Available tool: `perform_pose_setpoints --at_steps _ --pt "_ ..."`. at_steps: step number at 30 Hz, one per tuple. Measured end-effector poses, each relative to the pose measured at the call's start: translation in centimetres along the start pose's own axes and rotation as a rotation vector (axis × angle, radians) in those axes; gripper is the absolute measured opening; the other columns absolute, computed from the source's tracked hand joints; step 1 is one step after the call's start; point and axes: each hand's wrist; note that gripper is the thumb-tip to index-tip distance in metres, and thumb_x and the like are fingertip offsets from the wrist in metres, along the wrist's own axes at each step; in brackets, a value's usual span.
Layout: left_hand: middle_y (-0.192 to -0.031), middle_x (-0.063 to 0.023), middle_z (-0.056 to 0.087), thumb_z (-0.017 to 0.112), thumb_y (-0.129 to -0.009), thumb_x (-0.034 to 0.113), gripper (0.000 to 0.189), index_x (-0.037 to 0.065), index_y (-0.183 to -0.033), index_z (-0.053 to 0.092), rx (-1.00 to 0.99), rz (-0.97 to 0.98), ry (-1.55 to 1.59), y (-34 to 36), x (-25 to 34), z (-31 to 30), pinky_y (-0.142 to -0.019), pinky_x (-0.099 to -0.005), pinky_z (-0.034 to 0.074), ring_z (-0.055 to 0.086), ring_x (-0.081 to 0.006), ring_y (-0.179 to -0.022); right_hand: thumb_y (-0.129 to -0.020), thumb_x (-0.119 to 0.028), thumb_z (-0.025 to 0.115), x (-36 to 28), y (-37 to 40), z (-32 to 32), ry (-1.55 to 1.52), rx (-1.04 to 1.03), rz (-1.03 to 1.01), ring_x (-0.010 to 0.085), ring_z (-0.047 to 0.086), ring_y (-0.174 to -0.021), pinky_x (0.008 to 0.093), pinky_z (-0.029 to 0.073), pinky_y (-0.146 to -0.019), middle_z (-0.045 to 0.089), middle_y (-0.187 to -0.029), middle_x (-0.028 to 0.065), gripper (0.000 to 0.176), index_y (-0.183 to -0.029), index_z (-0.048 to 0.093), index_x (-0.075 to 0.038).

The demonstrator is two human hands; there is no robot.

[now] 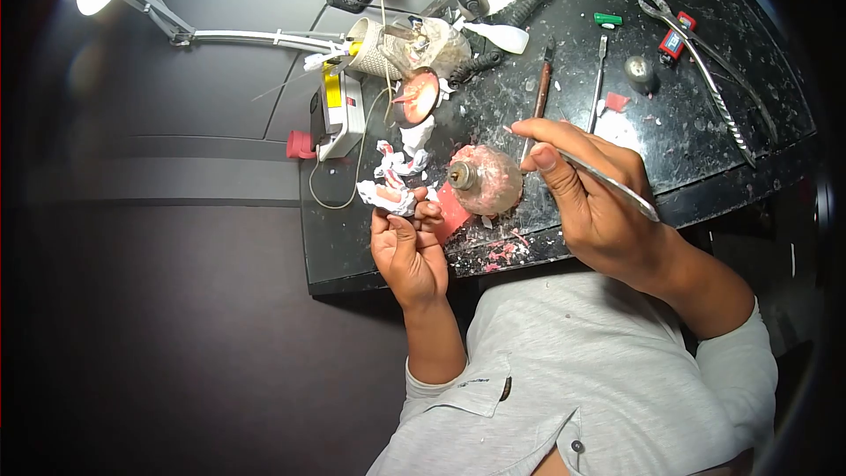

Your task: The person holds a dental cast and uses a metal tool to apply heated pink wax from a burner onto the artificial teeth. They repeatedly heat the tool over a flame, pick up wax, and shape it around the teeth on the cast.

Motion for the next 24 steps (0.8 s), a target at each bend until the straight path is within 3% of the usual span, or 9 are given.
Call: perform_pose_setpoints --at_steps 2,4,7,12,14,17,20,22,24 --pt "-0.118 -0.0252 0.063 0.054 -0.102 0.014 0.031 -0.004 -0.125 0.044 -0.024 0.003 0.014 0.1 -0.3 -0.9 -0.086 -0.0377 0.054 0.067 -0.0254 -0.092 -0.096 -0.008 0.062 -0.4 -0.1 0.0 -0.015 0.004 0.04 0.0335 0.069 -0.064 0.0399 0.057 -0.068 0.071 -0.09 0.0196 0.017 -0.105 0.064 0.006" --pt "-0.12 -0.0181 0.062 0.054 -0.102 0.015 0.032 0.001 -0.13 0.045 -0.032 0.034 -0.063 0.1 -0.5 -1.1 -0.089 -0.0369 0.052 0.065 -0.025 -0.105 -0.097 -0.009 0.061 -0.6 -0.1 0.1 -0.054 0.008 0.126 0.0328 0.068 -0.064 0.0366 0.055 -0.064 0.07 -0.084 0.0194 0.018 -0.102 0.067 0.007" --pt "-0.121 -0.0149 0.062 0.057 -0.1 0.011 0.029 0.004 -0.127 0.048 -0.029 0.064 -0.068 -0.3 -0.9 -0.9 -0.091 -0.0392 0.052 0.062 -0.0263 -0.114 -0.096 -0.008 0.062 -0.6 -0.1 0.0 -0.02 -0.003 0.118 0.0325 0.068 -0.063 0.0354 0.053 -0.061 0.07 -0.084 0.0191 0.018 -0.103 0.066 0.007" --pt "-0.116 -0.0109 0.062 0.058 -0.098 0.003 0.02 0.006 -0.117 0.052 -0.063 0.152 -0.068 -1.2 -2.4 -1.2 -0.092 -0.0383 0.053 0.063 -0.0217 -0.108 -0.096 -0.008 0.062 -0.2 -0.1 0.2 -0.031 0.02 0.072 0.0322 0.067 -0.062 0.0351 0.053 -0.059 0.07 -0.085 0.0192 0.017 -0.103 0.066 0.007" --pt "-0.112 -0.0086 0.062 0.059 -0.097 -0.001 0.016 0.006 -0.11 0.054 -0.065 0.325 -0.229 -1.6 -3.2 -1.4 -0.089 -0.0357 0.054 0.062 -0.0175 -0.104 -0.096 -0.008 0.063 -0.1 0.0 0.2 -0.036 0.031 0.054 0.0321 0.067 -0.062 0.0353 0.053 -0.06 0.07 -0.085 0.0191 0.017 -0.102 0.066 0.008" --pt "-0.109 -0.007 0.06 0.06 -0.093 -0.007 0.016 0.005 -0.102 0.055 -0.078 0.371 -0.366 -1.9 -3.3 -1.4 -0.088 -0.033 0.054 0.062 -0.0149 -0.101 -0.096 -0.008 0.063 -0.1 0.0 0.1 -0.052 0.033 0.067 0.0323 0.067 -0.062 0.0359 0.053 -0.061 0.071 -0.086 0.0191 0.017 -0.099 0.067 0.008" --pt "-0.108 -0.0078 0.061 0.061 -0.09 -0.012 0.018 0.003 -0.098 0.055 -0.063 0.458 -0.465 -2.1 -3.2 -0.5 -0.089 -0.0316 0.053 0.062 -0.0151 -0.099 -0.094 -0.005 0.063 0.2 0.1 -0.2 -0.021 -0.028 0.041 0.0325 0.068 -0.061 0.0374 0.055 -0.061 0.071 -0.091 0.0191 0.019 -0.108 0.061 0.008" --pt "-0.108 -0.0081 0.061 0.062 -0.089 -0.014 0.019 0.003 -0.097 0.056 -0.066 0.469 -0.504 -2.1 -3.1 0.0 -0.089 -0.0308 0.053 0.063 -0.0157 -0.1 -0.092 -0.001 0.065 1.0 0.5 0.1 0.007 0.001 -0.109 0.0318 0.068 -0.06 0.0403 0.057 -0.063 0.071 -0.097 0.0196 0.033 -0.12 0.049 0.005" --pt "-0.108 -0.0084 0.06 0.062 -0.088 -0.015 0.02 0.002 -0.096 0.056 -0.069 0.482 -0.542 -2.1 -3.1 0.3 -0.089 -0.0301 0.053 0.063 -0.0162 -0.1 -0.091 0.001 0.066 1.5 0.8 0.4 0.009 0.009 -0.137 0.0315 0.068 -0.06 0.0412 0.057 -0.063 0.071 -0.099 0.0198 0.039 -0.123 0.045 0.003"
Point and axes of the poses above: each hand's wrist, its own y-axis away from the middle knuckle, its own z-axis out of the palm, x = y × z
